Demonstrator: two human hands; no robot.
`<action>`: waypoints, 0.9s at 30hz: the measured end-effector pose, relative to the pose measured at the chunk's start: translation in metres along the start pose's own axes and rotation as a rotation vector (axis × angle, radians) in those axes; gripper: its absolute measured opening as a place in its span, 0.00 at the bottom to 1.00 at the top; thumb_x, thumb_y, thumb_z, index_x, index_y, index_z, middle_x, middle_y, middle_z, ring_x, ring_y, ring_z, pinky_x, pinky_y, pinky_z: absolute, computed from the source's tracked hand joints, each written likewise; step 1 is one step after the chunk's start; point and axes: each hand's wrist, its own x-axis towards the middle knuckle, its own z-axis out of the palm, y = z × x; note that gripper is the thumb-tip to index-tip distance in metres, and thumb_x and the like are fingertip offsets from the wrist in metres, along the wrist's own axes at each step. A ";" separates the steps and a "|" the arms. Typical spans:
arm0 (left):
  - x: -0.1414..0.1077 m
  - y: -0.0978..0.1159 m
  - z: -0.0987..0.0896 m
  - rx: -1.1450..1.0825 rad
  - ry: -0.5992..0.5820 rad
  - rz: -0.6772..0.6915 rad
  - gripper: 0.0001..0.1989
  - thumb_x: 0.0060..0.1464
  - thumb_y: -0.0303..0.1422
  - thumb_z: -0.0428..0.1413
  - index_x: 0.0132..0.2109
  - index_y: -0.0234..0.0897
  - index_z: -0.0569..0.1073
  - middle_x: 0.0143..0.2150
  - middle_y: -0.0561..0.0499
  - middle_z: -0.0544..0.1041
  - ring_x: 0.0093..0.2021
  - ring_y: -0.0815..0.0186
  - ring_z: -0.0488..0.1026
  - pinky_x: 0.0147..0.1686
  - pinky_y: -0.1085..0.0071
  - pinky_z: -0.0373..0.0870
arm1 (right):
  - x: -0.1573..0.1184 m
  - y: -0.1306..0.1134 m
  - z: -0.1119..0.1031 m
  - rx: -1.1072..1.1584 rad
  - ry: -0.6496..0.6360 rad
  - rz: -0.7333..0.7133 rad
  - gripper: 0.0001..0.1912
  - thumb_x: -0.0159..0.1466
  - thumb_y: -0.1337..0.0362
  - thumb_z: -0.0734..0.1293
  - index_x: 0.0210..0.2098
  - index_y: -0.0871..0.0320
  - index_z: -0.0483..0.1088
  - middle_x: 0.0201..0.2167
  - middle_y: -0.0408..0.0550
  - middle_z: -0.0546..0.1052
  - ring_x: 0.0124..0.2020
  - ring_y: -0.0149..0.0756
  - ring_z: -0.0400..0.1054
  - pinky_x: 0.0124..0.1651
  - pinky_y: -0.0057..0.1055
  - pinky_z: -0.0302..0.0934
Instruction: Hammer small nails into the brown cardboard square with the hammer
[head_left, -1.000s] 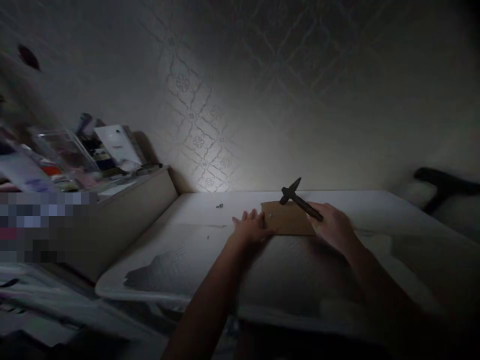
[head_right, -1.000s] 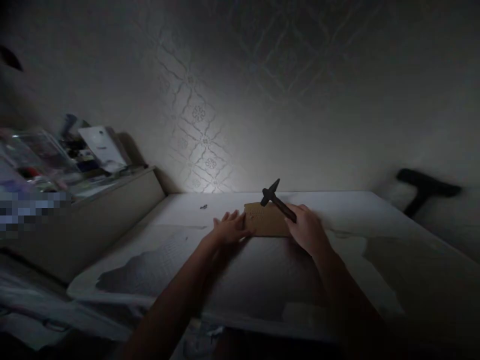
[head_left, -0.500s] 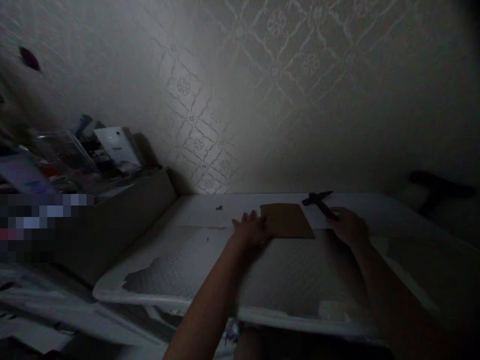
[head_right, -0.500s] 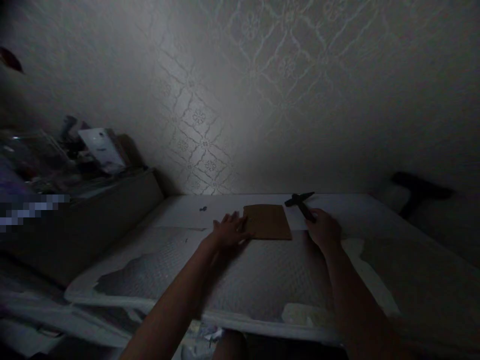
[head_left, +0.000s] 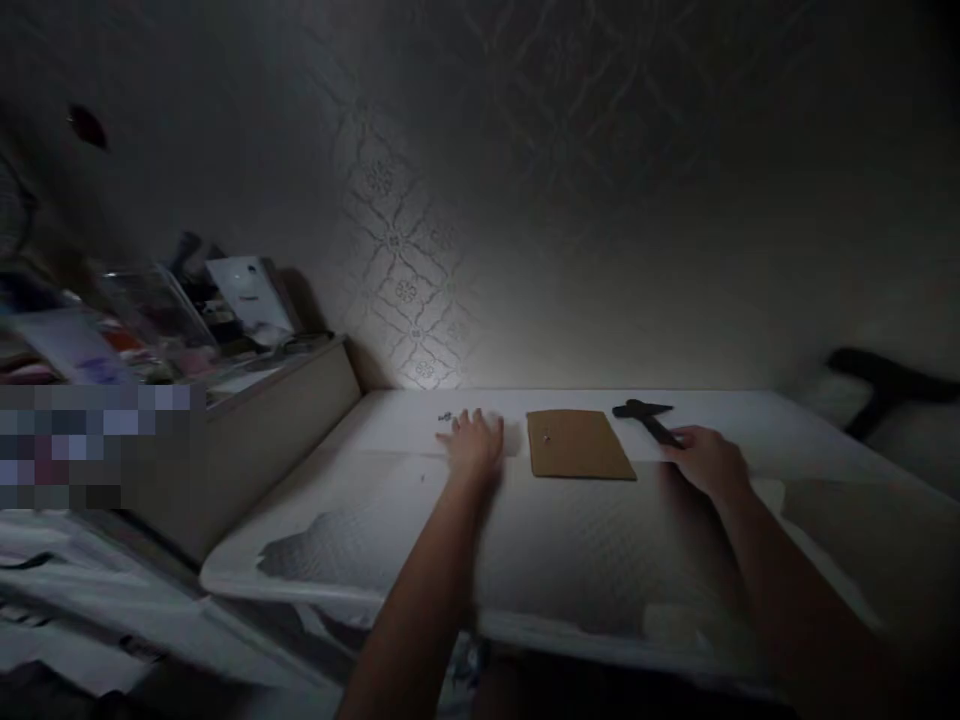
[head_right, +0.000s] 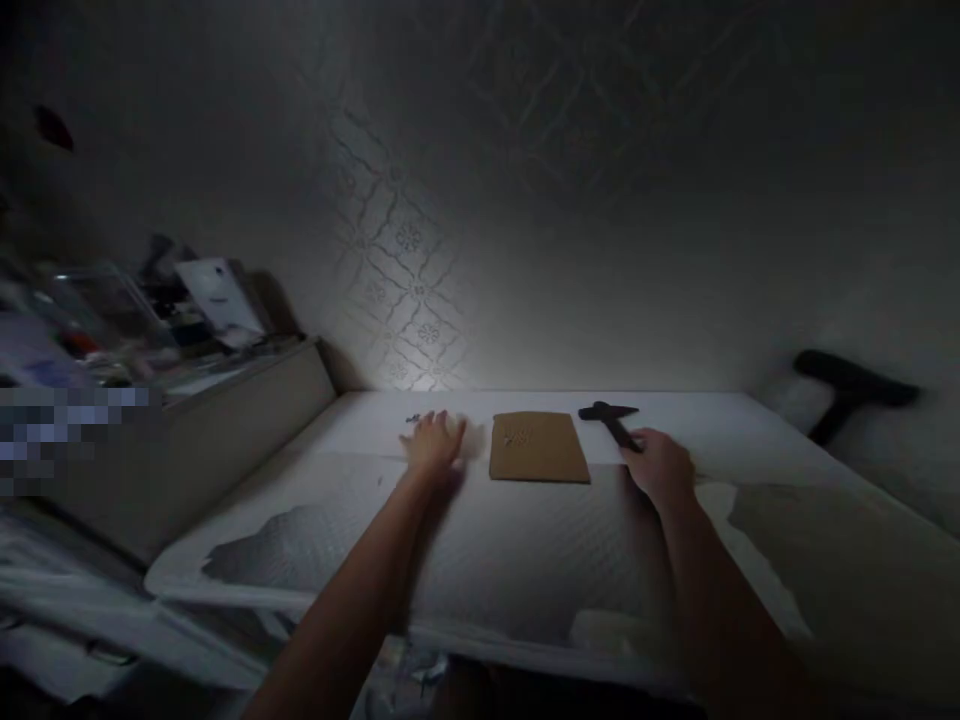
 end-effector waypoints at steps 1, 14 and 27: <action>0.003 -0.003 0.001 -0.014 0.041 -0.044 0.28 0.62 0.46 0.37 0.62 0.39 0.61 0.65 0.41 0.59 0.64 0.50 0.54 0.58 0.41 0.49 | 0.000 0.000 0.000 -0.008 -0.014 0.010 0.12 0.52 0.62 0.66 0.35 0.56 0.77 0.30 0.51 0.80 0.32 0.46 0.74 0.30 0.34 0.63; 0.022 -0.027 0.008 -0.009 0.032 -0.230 0.29 0.60 0.47 0.39 0.64 0.39 0.57 0.67 0.43 0.56 0.66 0.48 0.49 0.59 0.38 0.43 | -0.010 -0.023 -0.010 -0.154 0.043 -0.081 0.19 0.60 0.61 0.60 0.45 0.61 0.74 0.38 0.61 0.77 0.39 0.50 0.72 0.40 0.42 0.64; 0.018 -0.026 0.008 -0.025 0.129 -0.251 0.20 0.57 0.31 0.42 0.53 0.37 0.71 0.56 0.38 0.69 0.58 0.50 0.62 0.56 0.39 0.49 | -0.044 -0.072 0.024 0.111 -0.227 -0.593 0.25 0.64 0.53 0.58 0.57 0.59 0.64 0.57 0.57 0.68 0.60 0.47 0.58 0.61 0.47 0.53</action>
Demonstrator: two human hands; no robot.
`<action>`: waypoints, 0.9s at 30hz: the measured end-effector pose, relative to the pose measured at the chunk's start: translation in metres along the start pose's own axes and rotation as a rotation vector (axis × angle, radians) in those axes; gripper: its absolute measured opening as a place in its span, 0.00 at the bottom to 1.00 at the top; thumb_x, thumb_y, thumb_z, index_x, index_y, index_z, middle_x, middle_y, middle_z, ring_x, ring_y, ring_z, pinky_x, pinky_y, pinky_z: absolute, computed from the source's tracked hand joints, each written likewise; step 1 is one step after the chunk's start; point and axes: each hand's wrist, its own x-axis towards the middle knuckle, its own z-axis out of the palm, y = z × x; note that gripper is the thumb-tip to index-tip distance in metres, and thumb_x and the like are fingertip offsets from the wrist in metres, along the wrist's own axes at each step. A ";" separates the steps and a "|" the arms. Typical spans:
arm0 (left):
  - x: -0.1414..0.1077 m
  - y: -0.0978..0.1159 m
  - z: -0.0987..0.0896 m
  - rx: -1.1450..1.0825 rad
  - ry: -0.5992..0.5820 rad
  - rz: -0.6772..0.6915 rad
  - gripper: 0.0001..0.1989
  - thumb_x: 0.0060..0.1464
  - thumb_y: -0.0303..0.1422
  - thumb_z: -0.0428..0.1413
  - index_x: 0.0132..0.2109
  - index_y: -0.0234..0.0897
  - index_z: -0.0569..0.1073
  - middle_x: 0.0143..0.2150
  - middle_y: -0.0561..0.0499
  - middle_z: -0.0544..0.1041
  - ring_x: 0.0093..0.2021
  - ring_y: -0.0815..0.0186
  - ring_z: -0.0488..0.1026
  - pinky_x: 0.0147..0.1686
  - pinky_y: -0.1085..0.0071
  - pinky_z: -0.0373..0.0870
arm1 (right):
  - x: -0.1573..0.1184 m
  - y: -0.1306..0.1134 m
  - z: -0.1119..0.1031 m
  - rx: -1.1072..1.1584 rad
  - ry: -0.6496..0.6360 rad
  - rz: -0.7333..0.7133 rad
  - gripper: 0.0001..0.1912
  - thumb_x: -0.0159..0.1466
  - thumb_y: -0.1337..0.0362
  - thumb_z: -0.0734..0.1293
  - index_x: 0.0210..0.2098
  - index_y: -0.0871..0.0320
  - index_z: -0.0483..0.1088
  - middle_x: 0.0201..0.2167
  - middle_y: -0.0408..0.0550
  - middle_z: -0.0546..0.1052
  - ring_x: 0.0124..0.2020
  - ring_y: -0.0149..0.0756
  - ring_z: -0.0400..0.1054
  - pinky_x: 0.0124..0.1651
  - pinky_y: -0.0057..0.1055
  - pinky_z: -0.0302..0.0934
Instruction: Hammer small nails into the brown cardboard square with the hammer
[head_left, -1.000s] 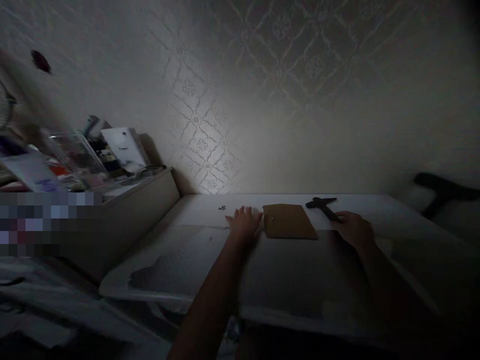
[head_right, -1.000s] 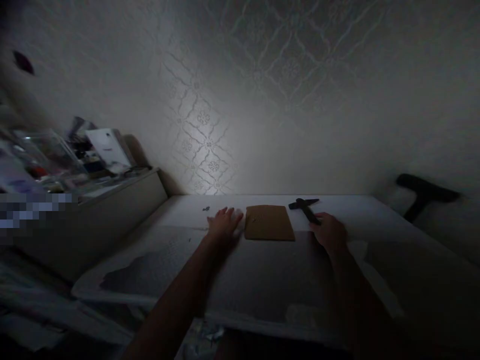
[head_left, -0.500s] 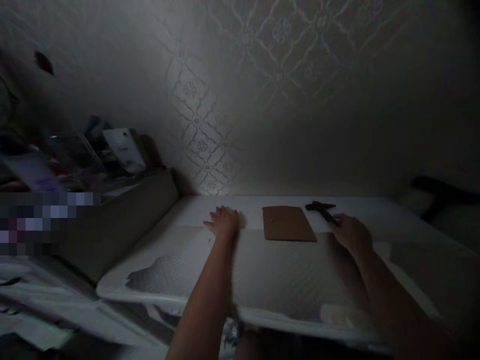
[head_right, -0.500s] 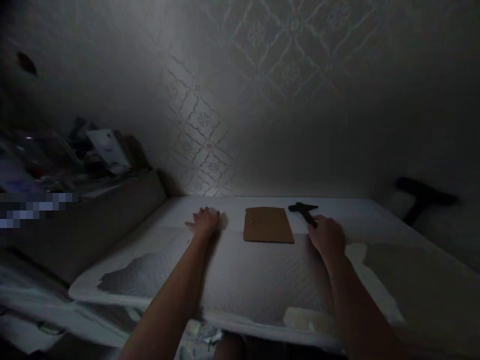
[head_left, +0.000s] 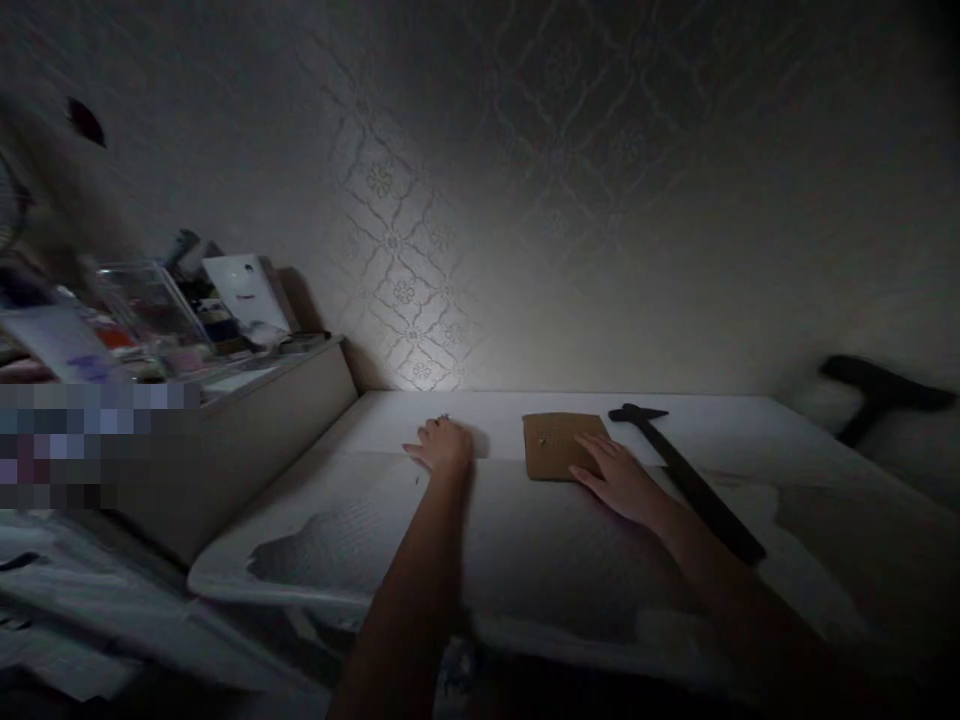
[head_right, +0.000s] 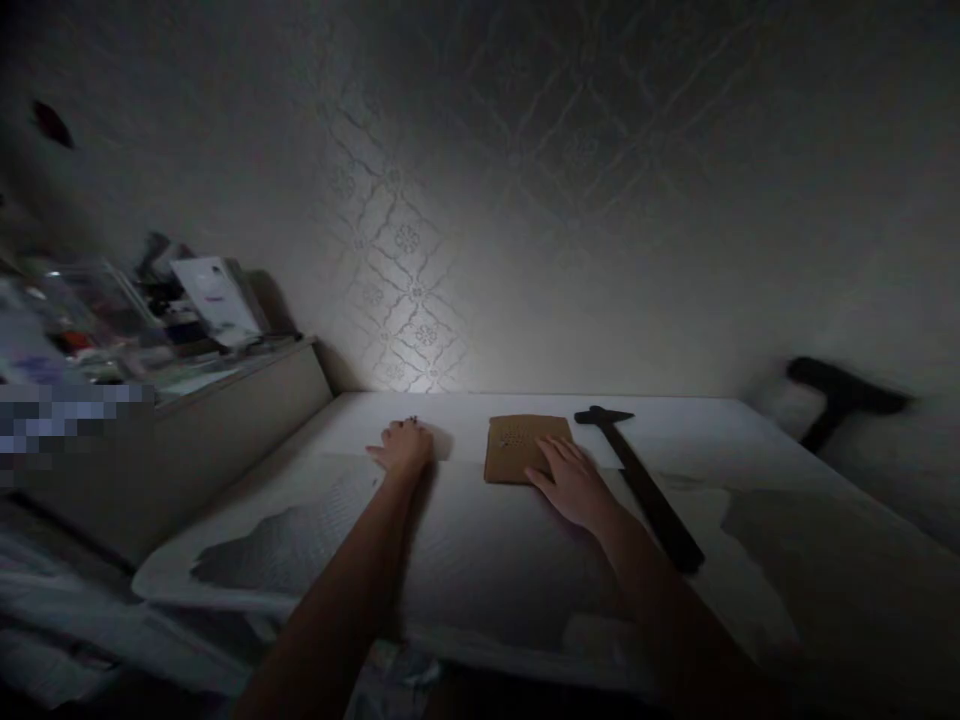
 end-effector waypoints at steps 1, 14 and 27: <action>0.000 -0.001 0.000 0.003 -0.001 -0.004 0.20 0.56 0.30 0.42 0.52 0.38 0.71 0.56 0.39 0.69 0.57 0.50 0.62 0.56 0.39 0.49 | -0.001 0.001 0.000 -0.001 -0.024 0.004 0.25 0.64 0.53 0.58 0.56 0.59 0.65 0.57 0.57 0.68 0.60 0.47 0.58 0.61 0.46 0.53; 0.007 -0.006 -0.002 0.049 0.032 -0.087 0.18 0.57 0.27 0.43 0.48 0.40 0.74 0.52 0.40 0.72 0.55 0.51 0.64 0.54 0.44 0.52 | -0.001 0.001 -0.003 0.025 -0.061 0.029 0.25 0.63 0.53 0.60 0.54 0.60 0.68 0.58 0.58 0.67 0.60 0.47 0.58 0.61 0.46 0.52; 0.009 -0.007 -0.007 -0.008 -0.002 -0.140 0.14 0.56 0.40 0.52 0.45 0.39 0.76 0.44 0.39 0.78 0.52 0.50 0.69 0.50 0.52 0.57 | 0.000 0.000 -0.007 0.002 -0.119 0.056 0.27 0.63 0.53 0.59 0.55 0.63 0.67 0.59 0.60 0.65 0.61 0.48 0.57 0.62 0.44 0.51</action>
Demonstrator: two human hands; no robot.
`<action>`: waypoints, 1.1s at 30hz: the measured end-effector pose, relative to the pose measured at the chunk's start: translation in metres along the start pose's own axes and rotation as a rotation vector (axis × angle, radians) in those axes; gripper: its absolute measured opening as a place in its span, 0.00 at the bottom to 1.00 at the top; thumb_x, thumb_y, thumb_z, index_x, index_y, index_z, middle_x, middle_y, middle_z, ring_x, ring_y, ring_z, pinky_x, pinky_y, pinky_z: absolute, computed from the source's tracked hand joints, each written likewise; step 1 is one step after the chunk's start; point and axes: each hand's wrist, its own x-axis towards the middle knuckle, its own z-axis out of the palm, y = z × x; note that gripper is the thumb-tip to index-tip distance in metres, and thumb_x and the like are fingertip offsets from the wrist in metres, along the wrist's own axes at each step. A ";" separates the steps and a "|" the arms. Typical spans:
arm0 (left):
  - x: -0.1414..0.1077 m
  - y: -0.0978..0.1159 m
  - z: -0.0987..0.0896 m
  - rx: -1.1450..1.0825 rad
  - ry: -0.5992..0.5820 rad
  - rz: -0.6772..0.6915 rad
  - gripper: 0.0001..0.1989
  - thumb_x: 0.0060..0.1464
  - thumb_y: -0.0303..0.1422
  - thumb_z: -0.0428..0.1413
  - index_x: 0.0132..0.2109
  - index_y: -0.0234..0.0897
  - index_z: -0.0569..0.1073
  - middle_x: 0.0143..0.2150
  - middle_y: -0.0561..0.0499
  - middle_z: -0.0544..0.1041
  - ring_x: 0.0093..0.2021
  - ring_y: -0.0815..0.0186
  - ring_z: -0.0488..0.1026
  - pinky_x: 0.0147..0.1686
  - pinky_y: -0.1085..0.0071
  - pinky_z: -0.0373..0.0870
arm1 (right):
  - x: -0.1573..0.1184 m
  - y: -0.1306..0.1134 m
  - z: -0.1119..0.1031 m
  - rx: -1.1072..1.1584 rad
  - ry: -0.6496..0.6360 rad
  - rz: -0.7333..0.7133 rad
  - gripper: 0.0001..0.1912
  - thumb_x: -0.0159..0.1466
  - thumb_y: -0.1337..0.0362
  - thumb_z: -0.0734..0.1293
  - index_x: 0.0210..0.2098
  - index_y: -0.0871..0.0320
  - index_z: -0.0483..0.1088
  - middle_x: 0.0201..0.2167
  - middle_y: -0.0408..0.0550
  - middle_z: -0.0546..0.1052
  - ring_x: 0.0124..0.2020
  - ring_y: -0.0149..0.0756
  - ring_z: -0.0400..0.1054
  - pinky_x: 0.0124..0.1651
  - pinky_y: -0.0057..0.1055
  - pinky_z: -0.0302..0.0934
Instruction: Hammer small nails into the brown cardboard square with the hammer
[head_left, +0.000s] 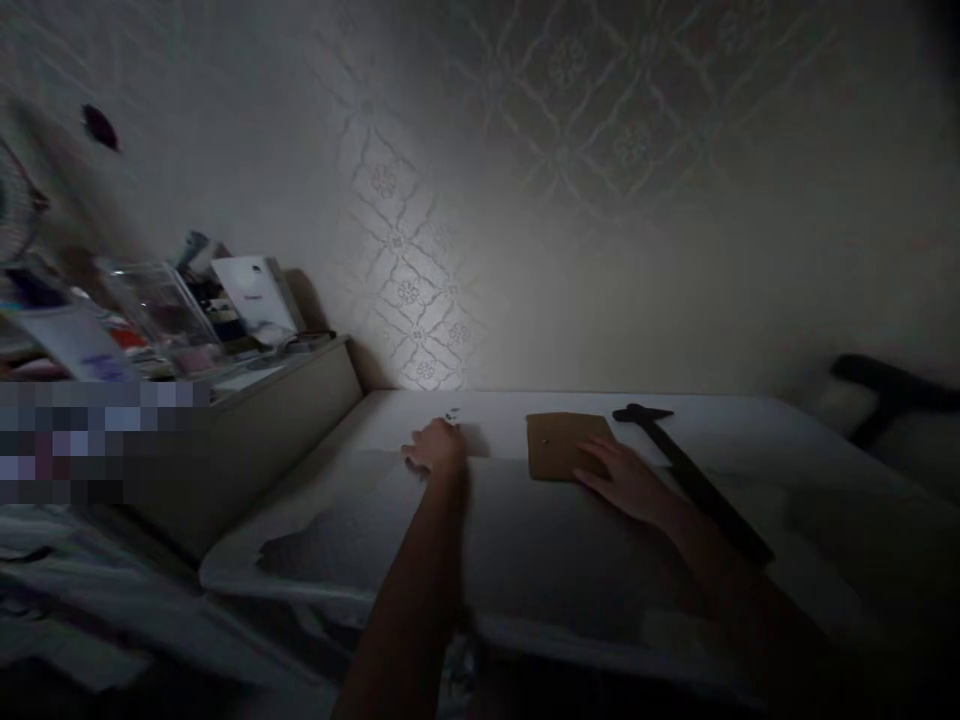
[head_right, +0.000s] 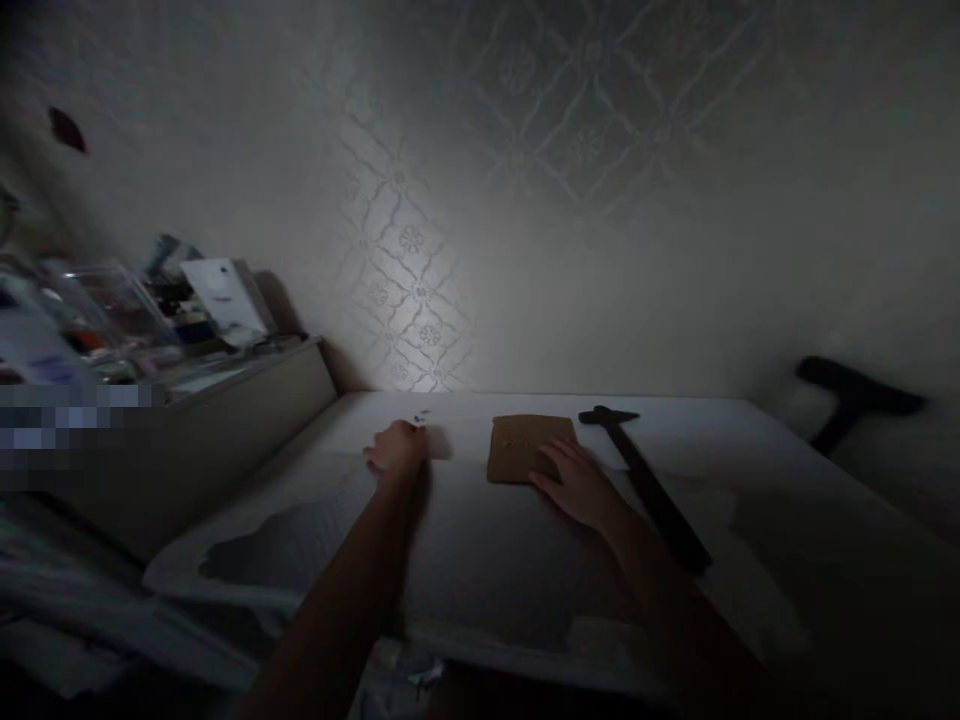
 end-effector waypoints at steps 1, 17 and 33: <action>0.001 -0.001 0.001 -0.005 0.009 0.003 0.15 0.56 0.41 0.52 0.45 0.39 0.76 0.44 0.39 0.78 0.51 0.50 0.69 0.49 0.52 0.57 | 0.000 0.000 0.000 -0.001 0.001 -0.002 0.27 0.63 0.52 0.59 0.55 0.63 0.67 0.59 0.60 0.65 0.61 0.48 0.57 0.62 0.44 0.51; -0.041 0.041 0.008 -0.818 -0.354 0.599 0.11 0.51 0.37 0.58 0.30 0.31 0.78 0.29 0.48 0.78 0.32 0.65 0.74 0.33 0.74 0.67 | -0.001 -0.004 0.001 0.130 -0.025 -0.105 0.26 0.61 0.51 0.62 0.55 0.55 0.67 0.59 0.55 0.66 0.61 0.47 0.57 0.61 0.48 0.52; -0.037 0.042 0.030 -0.650 -0.466 0.713 0.09 0.49 0.34 0.59 0.28 0.32 0.79 0.35 0.47 0.79 0.35 0.66 0.75 0.34 0.77 0.67 | -0.002 -0.009 -0.003 0.123 -0.054 -0.078 0.26 0.61 0.52 0.62 0.56 0.55 0.67 0.60 0.55 0.65 0.61 0.47 0.56 0.62 0.48 0.50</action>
